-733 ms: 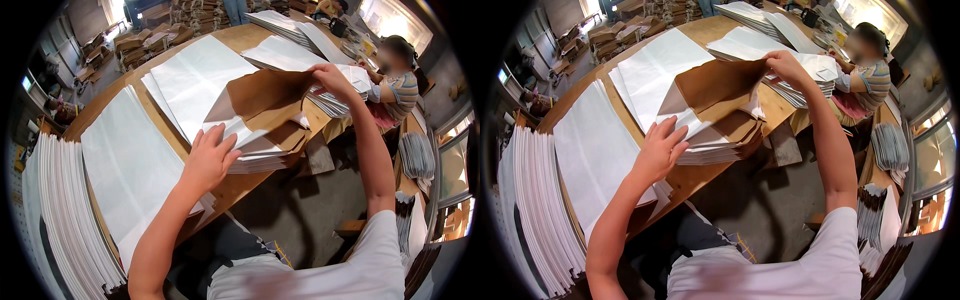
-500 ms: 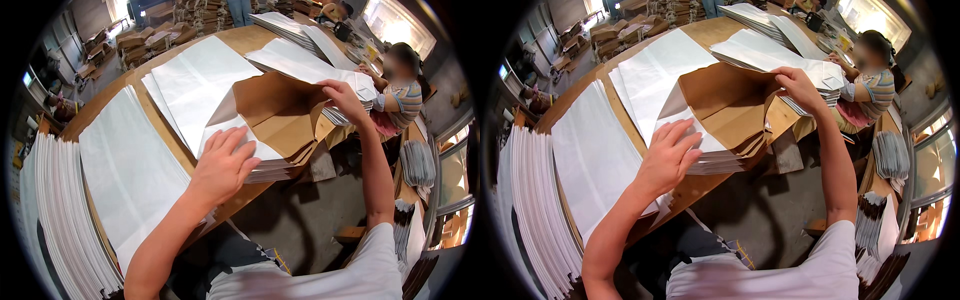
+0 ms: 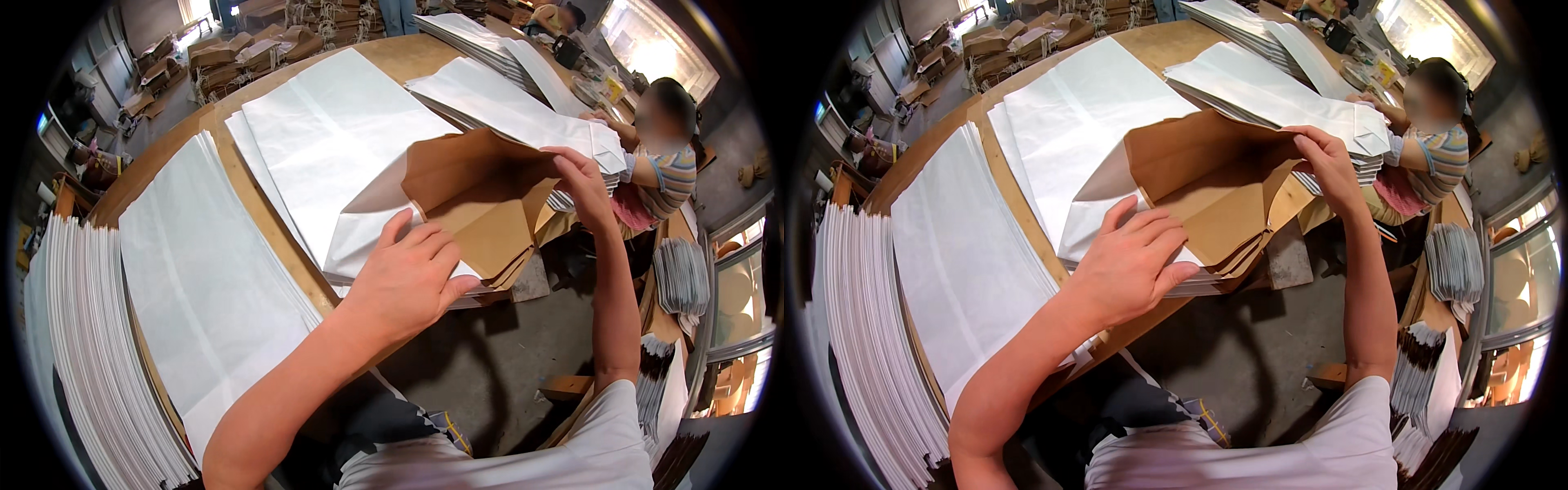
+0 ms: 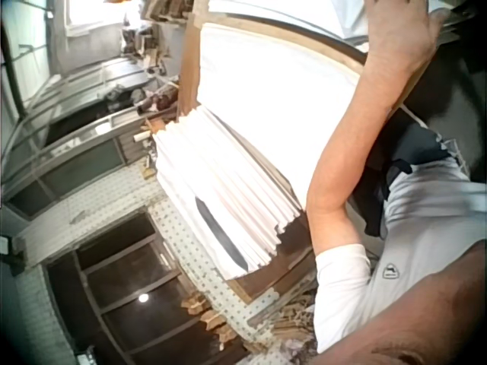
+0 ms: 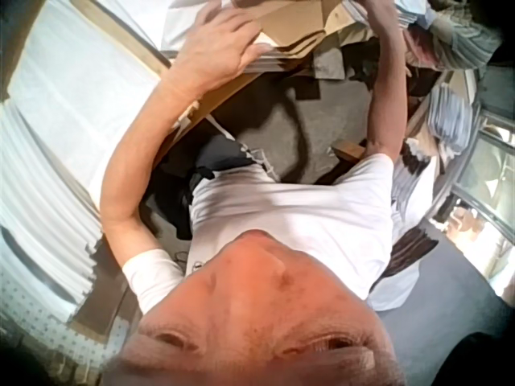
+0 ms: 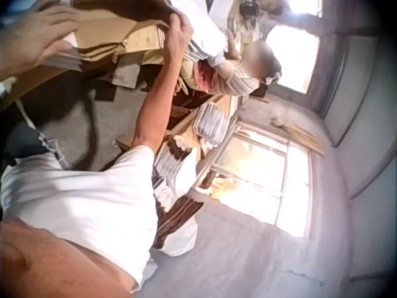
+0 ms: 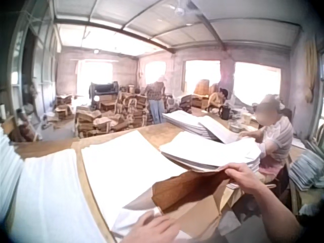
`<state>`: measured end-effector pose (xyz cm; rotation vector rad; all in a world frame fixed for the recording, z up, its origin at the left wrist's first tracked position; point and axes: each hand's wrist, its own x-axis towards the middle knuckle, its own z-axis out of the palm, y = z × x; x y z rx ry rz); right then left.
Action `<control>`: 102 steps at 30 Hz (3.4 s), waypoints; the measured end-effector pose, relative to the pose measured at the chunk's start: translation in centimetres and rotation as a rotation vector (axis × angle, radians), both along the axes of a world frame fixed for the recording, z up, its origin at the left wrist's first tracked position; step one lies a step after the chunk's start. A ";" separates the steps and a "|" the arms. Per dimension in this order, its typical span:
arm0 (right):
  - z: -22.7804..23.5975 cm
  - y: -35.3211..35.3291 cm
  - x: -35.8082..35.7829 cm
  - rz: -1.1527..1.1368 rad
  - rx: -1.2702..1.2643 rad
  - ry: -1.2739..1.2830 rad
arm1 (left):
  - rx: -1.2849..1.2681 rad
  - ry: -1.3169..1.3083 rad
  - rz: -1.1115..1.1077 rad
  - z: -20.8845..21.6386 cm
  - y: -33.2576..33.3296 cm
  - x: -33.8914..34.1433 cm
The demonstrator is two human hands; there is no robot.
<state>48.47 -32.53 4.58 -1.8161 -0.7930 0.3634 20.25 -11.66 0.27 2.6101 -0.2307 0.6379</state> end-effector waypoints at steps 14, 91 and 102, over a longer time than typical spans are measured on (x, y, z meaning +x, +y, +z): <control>-1.1 2.5 -0.4 -0.036 0.058 -0.144 | 0.065 0.130 0.032 0.5 0.5 0.3; -7.4 1.7 -23.7 0.259 0.130 -0.820 | 0.326 -0.005 0.304 -0.4 -2.0 -15.0; -4.9 -0.1 -25.0 0.227 0.289 -0.626 | -0.024 0.358 0.374 -3.2 2.9 -6.5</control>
